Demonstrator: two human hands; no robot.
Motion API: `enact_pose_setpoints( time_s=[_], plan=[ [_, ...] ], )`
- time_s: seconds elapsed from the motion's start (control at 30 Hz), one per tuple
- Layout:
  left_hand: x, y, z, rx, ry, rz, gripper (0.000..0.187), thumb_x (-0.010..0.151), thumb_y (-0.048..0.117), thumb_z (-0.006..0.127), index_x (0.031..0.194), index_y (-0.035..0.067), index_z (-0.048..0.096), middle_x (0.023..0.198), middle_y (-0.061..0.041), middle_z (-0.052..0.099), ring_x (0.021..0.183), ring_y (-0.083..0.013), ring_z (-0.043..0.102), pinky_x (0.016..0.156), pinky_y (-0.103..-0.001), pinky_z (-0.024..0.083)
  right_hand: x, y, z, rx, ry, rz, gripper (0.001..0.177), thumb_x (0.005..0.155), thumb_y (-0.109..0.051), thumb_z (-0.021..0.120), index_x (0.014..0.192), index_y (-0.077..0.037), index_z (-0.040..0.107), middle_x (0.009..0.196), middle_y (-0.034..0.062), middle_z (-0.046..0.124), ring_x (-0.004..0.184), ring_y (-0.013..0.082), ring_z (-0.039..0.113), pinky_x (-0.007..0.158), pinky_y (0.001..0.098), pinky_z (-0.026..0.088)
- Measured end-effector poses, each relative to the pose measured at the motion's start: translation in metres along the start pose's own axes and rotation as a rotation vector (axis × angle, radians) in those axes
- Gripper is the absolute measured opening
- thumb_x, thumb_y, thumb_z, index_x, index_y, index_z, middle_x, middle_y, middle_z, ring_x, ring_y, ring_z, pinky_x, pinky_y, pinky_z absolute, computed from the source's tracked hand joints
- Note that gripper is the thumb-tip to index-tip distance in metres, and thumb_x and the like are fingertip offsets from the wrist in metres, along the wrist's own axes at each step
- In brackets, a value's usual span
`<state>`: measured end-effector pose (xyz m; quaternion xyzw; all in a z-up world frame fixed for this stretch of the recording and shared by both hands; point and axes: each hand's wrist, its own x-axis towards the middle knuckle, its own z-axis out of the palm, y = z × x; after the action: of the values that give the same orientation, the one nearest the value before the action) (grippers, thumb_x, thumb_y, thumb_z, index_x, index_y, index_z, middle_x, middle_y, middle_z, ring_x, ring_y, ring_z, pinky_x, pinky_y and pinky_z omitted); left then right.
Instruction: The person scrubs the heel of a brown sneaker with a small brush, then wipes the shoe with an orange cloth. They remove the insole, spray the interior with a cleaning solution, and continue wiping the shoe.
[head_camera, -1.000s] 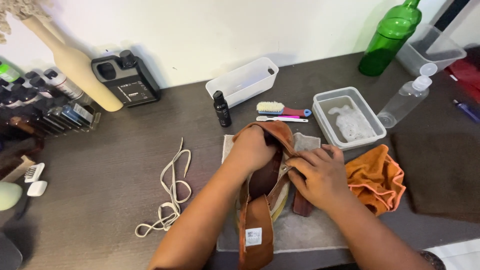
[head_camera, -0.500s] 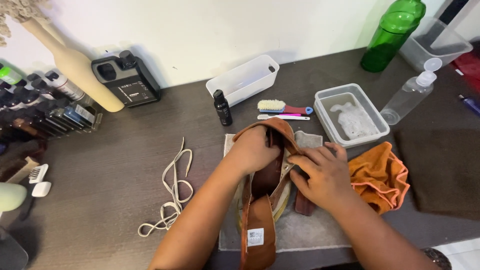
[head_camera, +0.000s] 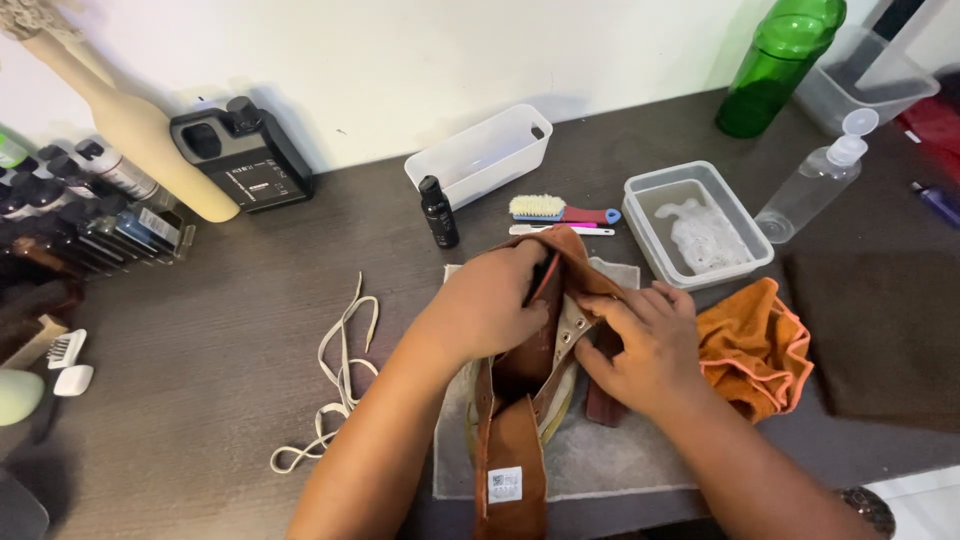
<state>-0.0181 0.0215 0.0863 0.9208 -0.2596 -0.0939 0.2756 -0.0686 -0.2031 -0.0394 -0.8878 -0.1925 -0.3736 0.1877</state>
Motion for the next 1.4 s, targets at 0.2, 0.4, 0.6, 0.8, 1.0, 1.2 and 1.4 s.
enact_pose_setpoints(
  time_s=[0.2,0.4,0.6,0.8,1.0,1.2,1.4],
  plan=[
    [-0.029,0.031,-0.024,-0.065,0.042,0.170,0.036,0.083,0.011,0.065,0.117,-0.001,0.066,0.099,-0.022,0.071,0.099,-0.0478,0.071,0.082,-0.055,0.061,-0.002,0.013,0.004,-0.027,-0.063,0.091,0.033,0.076,-0.044,0.084,0.090,-0.018,0.068,0.085,0.0016,0.070,0.093,0.0251,0.073,0.102,0.0484,0.046],
    [-0.035,0.015,-0.027,-0.045,0.149,0.153,0.029,0.082,0.015,0.071,0.108,0.004,0.065,0.087,-0.017,0.066,0.087,-0.0433,0.072,0.072,-0.051,0.059,-0.002,0.012,0.002,0.036,-0.094,0.103,0.039,0.080,-0.036,0.084,0.115,-0.021,0.073,0.094,-0.0001,0.074,0.099,0.0247,0.074,0.103,0.0449,0.042],
    [-0.030,0.008,-0.019,-0.289,0.347,0.173,0.025,0.089,0.010,0.066,0.113,0.002,0.070,0.083,-0.014,0.067,0.077,-0.0298,0.073,0.068,-0.042,0.060,-0.008,0.016,0.003,0.027,-0.090,0.126,0.044,0.080,-0.039,0.084,0.120,-0.024,0.073,0.098,0.0007,0.075,0.102,0.0250,0.073,0.103,0.0435,0.043],
    [-0.024,-0.002,-0.015,-0.582,0.541,0.181,0.024,0.098,0.006,0.065,0.121,0.004,0.068,0.094,-0.014,0.069,0.067,-0.0227,0.071,0.057,-0.037,0.061,-0.003,0.011,0.000,0.031,-0.073,0.080,0.043,0.082,-0.041,0.084,0.121,-0.026,0.075,0.093,-0.0010,0.074,0.095,0.0244,0.074,0.097,0.0413,0.043],
    [-0.034,-0.006,-0.035,-0.758,0.741,0.227,0.024,0.104,0.003,0.059,0.129,0.001,0.058,0.104,-0.012,0.063,0.069,-0.0155,0.064,0.062,-0.030,0.060,0.003,0.003,-0.008,0.096,-0.066,0.077,0.038,0.084,-0.035,0.085,0.118,-0.021,0.077,0.089,0.0021,0.075,0.089,0.0285,0.075,0.096,0.0444,0.043],
    [-0.035,-0.058,-0.046,-0.864,0.929,0.244,0.017,0.107,0.009,0.061,0.122,0.002,0.059,0.091,-0.007,0.059,0.065,-0.0122,0.056,0.059,-0.026,0.050,-0.003,0.013,0.000,0.075,-0.064,0.034,0.039,0.083,-0.037,0.084,0.117,-0.021,0.077,0.093,0.0031,0.076,0.093,0.0291,0.075,0.096,0.0479,0.046],
    [-0.084,-0.072,-0.090,-0.845,1.131,-0.011,0.025,0.100,0.024,0.066,0.120,0.009,0.064,0.102,-0.002,0.073,0.093,-0.0084,0.068,0.082,-0.027,0.064,-0.004,0.008,-0.006,-0.091,-0.273,0.060,0.046,0.091,-0.051,0.069,0.129,-0.025,0.078,0.110,0.0061,0.078,0.101,0.0368,0.071,0.095,0.0525,0.044]
  ],
)
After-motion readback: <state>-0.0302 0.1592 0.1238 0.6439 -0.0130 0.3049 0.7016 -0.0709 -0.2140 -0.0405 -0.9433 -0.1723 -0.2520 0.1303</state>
